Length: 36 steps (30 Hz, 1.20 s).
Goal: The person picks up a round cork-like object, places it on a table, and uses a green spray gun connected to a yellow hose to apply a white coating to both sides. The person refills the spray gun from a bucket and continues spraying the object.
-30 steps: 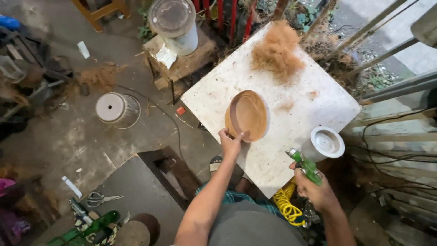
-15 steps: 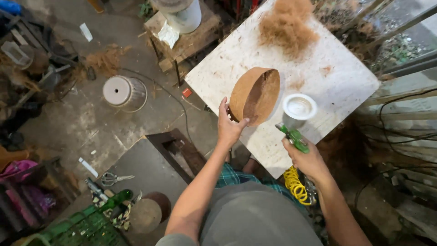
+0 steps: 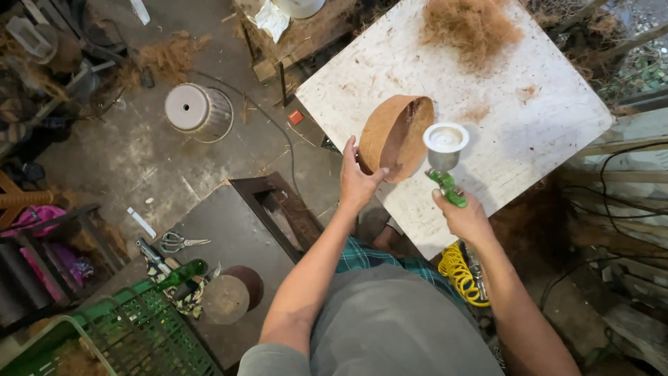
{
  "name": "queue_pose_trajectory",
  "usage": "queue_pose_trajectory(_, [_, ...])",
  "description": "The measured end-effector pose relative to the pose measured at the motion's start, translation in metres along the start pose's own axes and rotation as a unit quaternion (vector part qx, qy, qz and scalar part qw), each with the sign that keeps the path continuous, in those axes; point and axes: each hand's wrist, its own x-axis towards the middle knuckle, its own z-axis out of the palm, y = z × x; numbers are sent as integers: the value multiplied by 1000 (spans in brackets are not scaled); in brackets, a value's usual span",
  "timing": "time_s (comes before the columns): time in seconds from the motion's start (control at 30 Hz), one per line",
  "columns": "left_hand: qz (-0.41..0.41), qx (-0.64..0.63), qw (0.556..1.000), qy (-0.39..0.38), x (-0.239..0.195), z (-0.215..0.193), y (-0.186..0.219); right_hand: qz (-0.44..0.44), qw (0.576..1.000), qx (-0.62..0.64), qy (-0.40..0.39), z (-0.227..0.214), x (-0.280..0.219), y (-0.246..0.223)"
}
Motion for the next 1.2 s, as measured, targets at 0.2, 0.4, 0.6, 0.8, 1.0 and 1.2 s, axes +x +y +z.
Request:
queue_pose_trajectory(0.2, [-5, -2, 1000, -2, 2, -1, -1, -5, 996, 73, 49, -10, -2, -8])
queue_pose_trajectory(0.4, [-11, -21, 1000, -2, 6, -1, -7, -19, 986, 153, 56, -8, -2, -5])
queue_pose_trajectory(0.6, [-12, -56, 998, -3, 10, -3, -19, -24, 986, 167, 11, 2, -2, 1])
queue_pose_trajectory(0.8, [-11, -93, 996, -11, 10, -5, -25, -43, 976, 208, -47, 17, 3, 14])
queue_pose_trajectory(1.0, [-4, -115, 993, -12, 9, -6, -29, -59, 960, 254, -98, 20, 0, 15])
queue_pose_trajectory(1.2, [-14, -112, 993, -20, 8, -8, -22, -73, 965, 223, -117, 14, 8, 17])
